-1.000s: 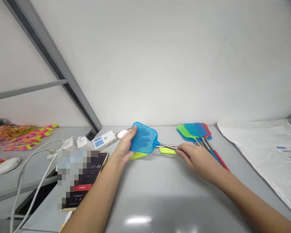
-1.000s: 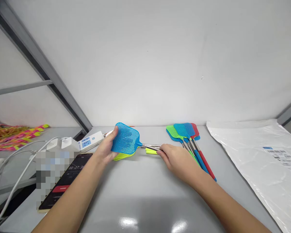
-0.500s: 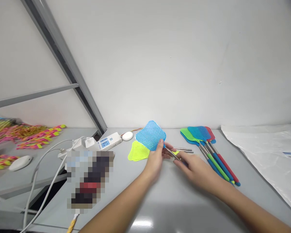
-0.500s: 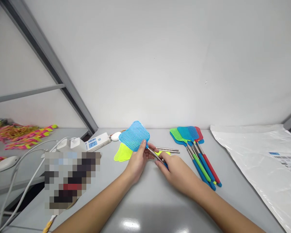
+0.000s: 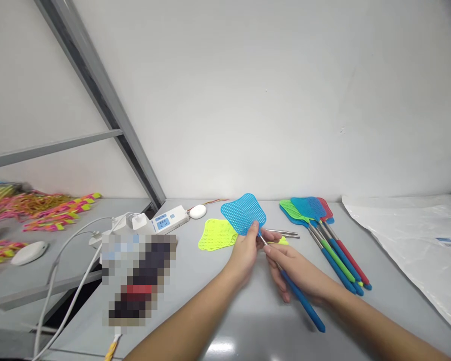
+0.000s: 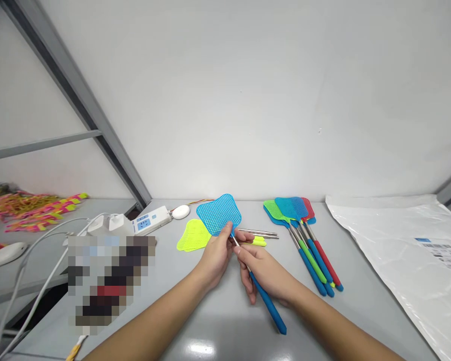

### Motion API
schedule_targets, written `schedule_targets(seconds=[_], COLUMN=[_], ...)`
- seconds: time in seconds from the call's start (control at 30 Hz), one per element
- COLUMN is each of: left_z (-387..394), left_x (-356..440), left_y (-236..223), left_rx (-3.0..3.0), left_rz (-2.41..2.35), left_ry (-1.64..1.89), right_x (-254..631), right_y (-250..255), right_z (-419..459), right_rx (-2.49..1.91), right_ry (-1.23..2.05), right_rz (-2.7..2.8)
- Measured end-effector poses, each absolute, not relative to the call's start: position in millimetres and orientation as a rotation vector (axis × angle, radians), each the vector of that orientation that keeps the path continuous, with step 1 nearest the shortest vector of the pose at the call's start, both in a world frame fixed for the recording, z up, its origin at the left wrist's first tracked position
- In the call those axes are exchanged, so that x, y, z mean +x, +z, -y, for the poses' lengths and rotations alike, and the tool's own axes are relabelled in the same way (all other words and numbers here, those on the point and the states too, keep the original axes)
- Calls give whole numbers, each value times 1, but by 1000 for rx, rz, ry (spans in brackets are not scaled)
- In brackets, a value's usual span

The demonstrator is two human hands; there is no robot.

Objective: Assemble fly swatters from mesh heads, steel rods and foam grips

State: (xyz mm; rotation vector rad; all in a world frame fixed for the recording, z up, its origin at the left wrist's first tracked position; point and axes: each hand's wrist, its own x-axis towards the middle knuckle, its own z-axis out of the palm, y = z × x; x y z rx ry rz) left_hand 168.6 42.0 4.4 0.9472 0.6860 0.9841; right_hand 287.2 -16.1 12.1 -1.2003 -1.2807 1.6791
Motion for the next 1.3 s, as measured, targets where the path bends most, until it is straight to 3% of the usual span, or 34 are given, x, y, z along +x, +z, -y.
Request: schedule_targets(seconds=[0.33,0.63,0.93,1.17,1.3], left_z=[-64,-28,-105,-61,-39], left_x=[152,175,114,154,170], left_y=[19,8,42,21,16], left_rx=[900,1010,611,870,817], left_rz=[-726,-625,-619,-543,-451], left_ry=[1173,827,1486,907,767], right_x=[289,282,264,279,280], right_y=[22,9,-4,-1,1], right_z=[24,19,40,23,18], right_rx=[-1119,-1088,-939,-956,-929], right_ry=[1742,1772,1960,1858,1756], right_rz=[1356,1026,1136,1027,1027])
